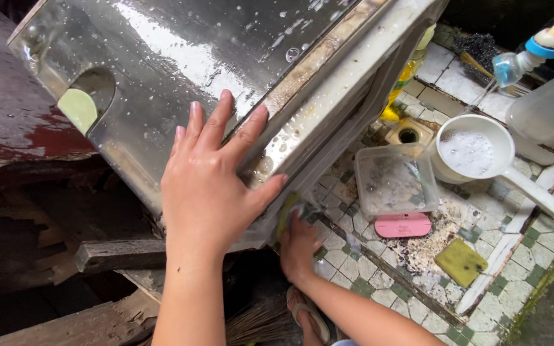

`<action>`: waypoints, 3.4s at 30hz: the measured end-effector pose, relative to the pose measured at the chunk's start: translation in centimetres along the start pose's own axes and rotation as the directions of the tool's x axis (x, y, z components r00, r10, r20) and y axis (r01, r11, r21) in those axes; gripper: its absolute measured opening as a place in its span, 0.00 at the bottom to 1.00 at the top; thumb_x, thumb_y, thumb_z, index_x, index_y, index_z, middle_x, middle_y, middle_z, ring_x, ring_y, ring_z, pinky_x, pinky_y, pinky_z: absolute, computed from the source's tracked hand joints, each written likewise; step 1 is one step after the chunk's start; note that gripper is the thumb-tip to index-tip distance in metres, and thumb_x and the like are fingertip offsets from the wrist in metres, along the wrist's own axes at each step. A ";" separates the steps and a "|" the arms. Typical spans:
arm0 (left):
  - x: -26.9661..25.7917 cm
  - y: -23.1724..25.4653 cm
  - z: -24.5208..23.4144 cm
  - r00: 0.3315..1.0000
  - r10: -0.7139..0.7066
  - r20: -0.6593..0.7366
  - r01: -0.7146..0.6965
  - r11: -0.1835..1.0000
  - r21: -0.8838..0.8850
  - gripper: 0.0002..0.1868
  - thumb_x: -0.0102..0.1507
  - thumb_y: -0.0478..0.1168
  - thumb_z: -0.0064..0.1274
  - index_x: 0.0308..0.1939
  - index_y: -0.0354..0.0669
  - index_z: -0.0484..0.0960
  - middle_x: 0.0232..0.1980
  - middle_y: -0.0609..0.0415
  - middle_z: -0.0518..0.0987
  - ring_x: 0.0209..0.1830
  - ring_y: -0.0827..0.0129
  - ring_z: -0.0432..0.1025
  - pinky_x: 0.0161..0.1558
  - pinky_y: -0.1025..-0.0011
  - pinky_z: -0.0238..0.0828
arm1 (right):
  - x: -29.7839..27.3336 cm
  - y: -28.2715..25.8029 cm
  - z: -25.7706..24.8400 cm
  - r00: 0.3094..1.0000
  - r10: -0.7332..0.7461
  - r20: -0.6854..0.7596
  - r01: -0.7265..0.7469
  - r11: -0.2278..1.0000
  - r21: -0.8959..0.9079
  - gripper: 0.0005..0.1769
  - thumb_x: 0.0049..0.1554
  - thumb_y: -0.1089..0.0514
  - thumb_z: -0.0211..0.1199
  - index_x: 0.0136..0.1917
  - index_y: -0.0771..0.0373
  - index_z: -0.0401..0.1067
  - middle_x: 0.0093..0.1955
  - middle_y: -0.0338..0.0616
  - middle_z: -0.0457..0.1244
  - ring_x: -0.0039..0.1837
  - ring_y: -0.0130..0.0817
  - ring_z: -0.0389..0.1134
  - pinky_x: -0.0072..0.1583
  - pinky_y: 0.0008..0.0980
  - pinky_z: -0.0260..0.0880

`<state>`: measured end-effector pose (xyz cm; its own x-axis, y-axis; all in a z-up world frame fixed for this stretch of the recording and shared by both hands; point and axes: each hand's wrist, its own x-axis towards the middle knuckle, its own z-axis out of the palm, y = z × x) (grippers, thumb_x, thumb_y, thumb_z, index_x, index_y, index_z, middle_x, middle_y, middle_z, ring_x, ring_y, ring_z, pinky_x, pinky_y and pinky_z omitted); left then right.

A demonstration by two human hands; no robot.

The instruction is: The person washes a plastic storage box, scrubbing its outer surfaces and interior with a brush and sponges before removing its transparent door and rinsing it with running water.

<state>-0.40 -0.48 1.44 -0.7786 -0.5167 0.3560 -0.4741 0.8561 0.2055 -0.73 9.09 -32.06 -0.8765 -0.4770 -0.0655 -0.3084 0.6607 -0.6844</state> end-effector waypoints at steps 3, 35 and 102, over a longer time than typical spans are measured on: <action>-0.3 0.2 -0.1 1.000 0.001 0.011 -0.001 1.000 0.000 0.37 0.38 0.53 0.61 0.53 0.63 0.71 0.61 0.54 0.62 0.61 0.51 0.54 0.57 0.58 0.49 | 1.5 0.0 0.0 0.998 -0.004 -0.059 0.008 0.997 0.077 0.29 0.49 0.60 0.47 0.63 0.70 0.51 0.52 0.57 0.57 0.53 0.55 0.53 0.49 0.53 0.49; -0.5 -0.1 0.7 0.997 -0.049 -0.057 0.050 0.999 0.017 0.41 0.39 0.64 0.60 0.54 0.61 0.70 0.62 0.54 0.61 0.62 0.57 0.53 0.58 0.48 0.41 | -11.8 -6.4 -2.0 0.969 0.034 0.245 -0.233 0.456 0.859 0.15 0.51 0.61 0.43 0.49 0.67 0.65 0.39 0.40 0.64 0.39 0.22 0.62 0.41 0.24 0.63; 0.4 8.7 6.4 0.908 0.392 -0.149 -0.393 0.919 0.029 0.19 0.51 0.45 0.49 0.44 0.45 0.73 0.53 0.50 0.68 0.58 0.57 0.57 0.58 0.56 0.45 | 16.5 7.6 -23.7 0.944 0.078 0.321 -0.261 -0.419 0.870 0.24 0.44 0.54 0.50 0.54 0.63 0.61 0.50 0.46 0.61 0.50 0.38 0.63 0.53 0.39 0.61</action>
<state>-7.45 6.76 -2.46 -0.8313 -0.1318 0.5399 -0.1420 0.9896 0.0229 -26.32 19.92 -21.14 -0.7325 -0.5847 -0.3486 0.6797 -0.6563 -0.3276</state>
